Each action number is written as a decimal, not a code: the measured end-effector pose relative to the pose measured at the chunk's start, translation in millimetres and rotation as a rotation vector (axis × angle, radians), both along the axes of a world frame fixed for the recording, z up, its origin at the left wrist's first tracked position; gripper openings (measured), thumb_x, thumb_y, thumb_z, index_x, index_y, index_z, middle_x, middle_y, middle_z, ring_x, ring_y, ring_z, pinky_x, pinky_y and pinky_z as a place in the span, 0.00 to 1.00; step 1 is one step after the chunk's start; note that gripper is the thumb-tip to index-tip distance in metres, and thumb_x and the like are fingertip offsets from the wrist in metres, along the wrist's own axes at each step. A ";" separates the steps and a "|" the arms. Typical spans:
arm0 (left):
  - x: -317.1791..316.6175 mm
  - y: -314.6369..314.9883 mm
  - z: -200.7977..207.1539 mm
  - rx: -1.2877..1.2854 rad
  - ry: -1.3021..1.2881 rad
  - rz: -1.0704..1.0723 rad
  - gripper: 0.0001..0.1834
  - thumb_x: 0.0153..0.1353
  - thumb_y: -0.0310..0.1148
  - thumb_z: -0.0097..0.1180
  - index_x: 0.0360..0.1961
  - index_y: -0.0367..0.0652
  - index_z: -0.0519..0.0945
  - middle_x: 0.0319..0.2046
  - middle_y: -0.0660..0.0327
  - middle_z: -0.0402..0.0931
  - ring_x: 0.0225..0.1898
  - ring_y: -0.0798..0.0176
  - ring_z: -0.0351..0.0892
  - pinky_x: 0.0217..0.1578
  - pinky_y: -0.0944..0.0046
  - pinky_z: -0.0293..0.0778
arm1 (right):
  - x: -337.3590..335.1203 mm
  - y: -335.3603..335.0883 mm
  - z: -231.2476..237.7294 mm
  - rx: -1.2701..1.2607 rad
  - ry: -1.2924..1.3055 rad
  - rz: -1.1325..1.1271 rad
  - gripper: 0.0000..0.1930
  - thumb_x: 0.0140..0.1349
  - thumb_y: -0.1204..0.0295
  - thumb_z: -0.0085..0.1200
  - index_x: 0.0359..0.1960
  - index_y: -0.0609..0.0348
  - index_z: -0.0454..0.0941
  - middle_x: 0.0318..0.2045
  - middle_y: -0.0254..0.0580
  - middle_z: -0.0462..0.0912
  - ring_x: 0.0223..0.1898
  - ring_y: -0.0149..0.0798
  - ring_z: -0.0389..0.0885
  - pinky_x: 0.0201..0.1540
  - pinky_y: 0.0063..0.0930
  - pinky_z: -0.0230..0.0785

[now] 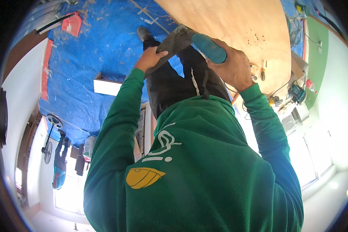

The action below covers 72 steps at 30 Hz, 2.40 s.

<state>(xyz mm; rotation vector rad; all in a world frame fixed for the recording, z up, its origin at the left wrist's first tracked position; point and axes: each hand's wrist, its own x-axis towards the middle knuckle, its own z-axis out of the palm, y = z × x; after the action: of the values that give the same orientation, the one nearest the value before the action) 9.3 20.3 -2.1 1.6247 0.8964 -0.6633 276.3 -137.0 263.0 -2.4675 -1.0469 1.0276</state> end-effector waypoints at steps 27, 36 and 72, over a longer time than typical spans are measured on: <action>3.2 -8.2 22.2 0.097 0.068 -0.018 0.34 0.70 0.64 0.63 0.58 0.43 0.88 0.54 0.44 0.88 0.60 0.37 0.85 0.61 0.39 0.78 | -3.1 43.4 -1.5 -0.194 -0.241 0.520 0.38 0.57 0.54 0.73 0.71 0.45 0.80 0.36 0.51 0.89 0.36 0.58 0.92 0.41 0.53 0.85; 2.7 -11.4 15.4 0.080 0.072 -0.008 0.33 0.69 0.64 0.64 0.58 0.46 0.88 0.53 0.45 0.89 0.61 0.37 0.85 0.61 0.38 0.78 | 9.0 43.7 -6.2 -0.142 -0.234 0.448 0.38 0.56 0.54 0.74 0.71 0.45 0.80 0.36 0.52 0.88 0.35 0.59 0.92 0.39 0.52 0.86; -0.8 -26.6 9.4 0.131 0.010 0.072 0.30 0.68 0.62 0.66 0.50 0.43 0.89 0.44 0.42 0.89 0.52 0.34 0.87 0.53 0.37 0.78 | 12.3 57.8 5.0 -0.185 -0.284 0.621 0.33 0.57 0.57 0.74 0.66 0.47 0.85 0.33 0.50 0.90 0.33 0.56 0.91 0.39 0.50 0.85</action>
<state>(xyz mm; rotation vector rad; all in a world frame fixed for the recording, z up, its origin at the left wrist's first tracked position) 8.5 -6.3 7.3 1.6983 1.0185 -0.5731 288.5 -79.2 268.0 -2.5373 -1.9750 0.9732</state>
